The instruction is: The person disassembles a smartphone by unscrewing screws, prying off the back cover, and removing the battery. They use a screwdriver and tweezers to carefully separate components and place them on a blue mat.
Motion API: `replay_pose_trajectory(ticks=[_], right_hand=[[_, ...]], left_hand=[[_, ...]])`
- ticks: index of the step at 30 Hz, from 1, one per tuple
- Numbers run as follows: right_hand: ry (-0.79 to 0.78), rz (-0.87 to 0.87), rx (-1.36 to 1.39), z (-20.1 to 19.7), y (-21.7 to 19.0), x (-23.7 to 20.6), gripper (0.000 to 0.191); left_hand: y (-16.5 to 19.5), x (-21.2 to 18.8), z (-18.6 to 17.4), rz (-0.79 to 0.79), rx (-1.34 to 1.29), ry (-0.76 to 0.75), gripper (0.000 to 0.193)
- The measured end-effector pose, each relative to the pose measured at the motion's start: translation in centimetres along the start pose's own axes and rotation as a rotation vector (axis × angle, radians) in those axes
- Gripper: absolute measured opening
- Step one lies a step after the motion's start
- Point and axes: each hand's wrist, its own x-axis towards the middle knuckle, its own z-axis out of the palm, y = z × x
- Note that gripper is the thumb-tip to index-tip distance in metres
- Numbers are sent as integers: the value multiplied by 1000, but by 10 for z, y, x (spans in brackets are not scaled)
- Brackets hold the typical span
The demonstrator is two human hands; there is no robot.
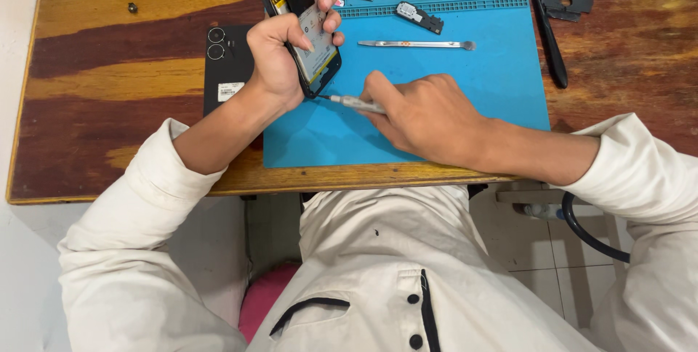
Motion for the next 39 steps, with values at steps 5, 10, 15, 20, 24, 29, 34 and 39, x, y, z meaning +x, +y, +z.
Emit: replay_pose_trajectory(ticks=[5, 10, 15, 20, 24, 29, 34, 39], right_hand=[[-21, 60, 18, -4, 1, 1, 35], [17, 31, -26, -2, 1, 0, 26], [-8, 39, 137, -6, 3, -1, 45], [-20, 26, 60, -6, -1, 3, 28], [10, 19, 91, -11, -1, 4, 43], [21, 6, 62, -10, -1, 4, 33], [55, -91, 76, -9, 4, 2, 27], [49, -92, 51, -14, 10, -1, 27]], left_hand=[[0, -1, 0, 13, 39, -30, 38], [-1, 0, 1, 6, 21, -16, 40], [-1, 0, 0, 13, 14, -7, 38], [-2, 0, -2, 4, -20, -63, 41], [0, 0, -2, 12, 5, -74, 41], [2, 0, -1, 1, -9, -80, 42], [4, 0, 0, 1, 22, -102, 44], [6, 1, -1, -9, 25, -100, 43]])
